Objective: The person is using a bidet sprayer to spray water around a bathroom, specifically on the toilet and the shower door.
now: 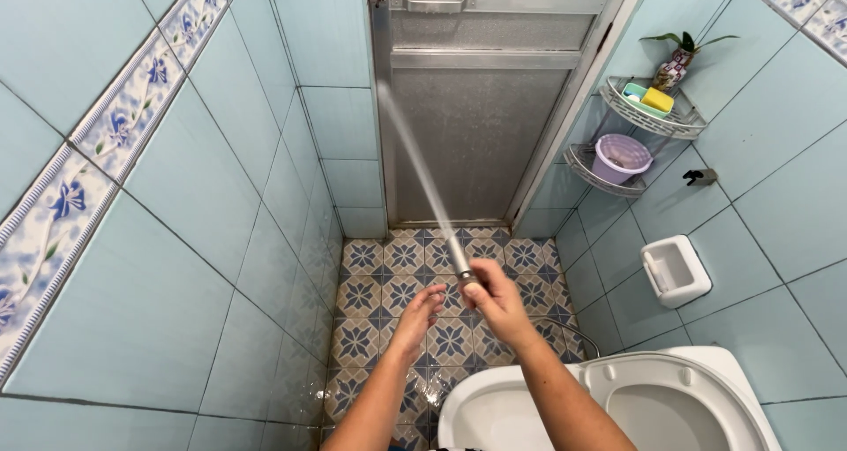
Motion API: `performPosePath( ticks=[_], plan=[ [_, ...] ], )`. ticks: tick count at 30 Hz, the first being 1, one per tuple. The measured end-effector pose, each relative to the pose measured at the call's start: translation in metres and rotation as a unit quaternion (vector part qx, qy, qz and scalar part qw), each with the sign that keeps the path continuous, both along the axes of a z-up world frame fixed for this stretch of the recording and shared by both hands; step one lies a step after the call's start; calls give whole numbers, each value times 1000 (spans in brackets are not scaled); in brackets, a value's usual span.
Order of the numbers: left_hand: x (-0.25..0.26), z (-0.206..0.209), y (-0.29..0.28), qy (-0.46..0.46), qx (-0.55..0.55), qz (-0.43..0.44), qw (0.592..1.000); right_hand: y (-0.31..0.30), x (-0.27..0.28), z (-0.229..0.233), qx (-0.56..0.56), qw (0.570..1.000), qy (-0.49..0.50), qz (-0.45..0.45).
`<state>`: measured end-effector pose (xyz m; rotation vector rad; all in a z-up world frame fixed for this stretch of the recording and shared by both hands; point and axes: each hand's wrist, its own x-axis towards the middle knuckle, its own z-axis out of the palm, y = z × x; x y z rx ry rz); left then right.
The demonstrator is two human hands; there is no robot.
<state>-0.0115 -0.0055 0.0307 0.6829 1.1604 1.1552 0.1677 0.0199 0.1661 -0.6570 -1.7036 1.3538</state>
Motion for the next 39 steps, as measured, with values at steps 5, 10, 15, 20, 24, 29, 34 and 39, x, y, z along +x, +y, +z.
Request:
performPosePath(
  ticks=[5,10,15,20,24,29,34,39],
  plan=[
    [3,-12,6,2,9,-6,1000,-9,0,55,82,990,114,22],
    [4,-11,4,-7,19,-5,1000,-2,-14,26,42,995,88,16],
    [-3,-42,10,-17,22,-10,1000,1,-19,-52,-60,998,-12,-25],
    [-10,-50,10,-25,7,15,1000,-5,-17,-77,-105,992,-71,-19],
    [-8,-27,2,8,7,-8,1000,7,-10,-40,-56,997,-41,-44],
    [-2,-9,1,28,10,-33,999,9,-3,36,54,991,122,-26],
    [2,-16,6,26,16,-37,999,21,4,5,44,991,92,-89],
    [-3,-23,10,24,9,-34,999,49,34,-51,9,978,31,-206]
  ],
)
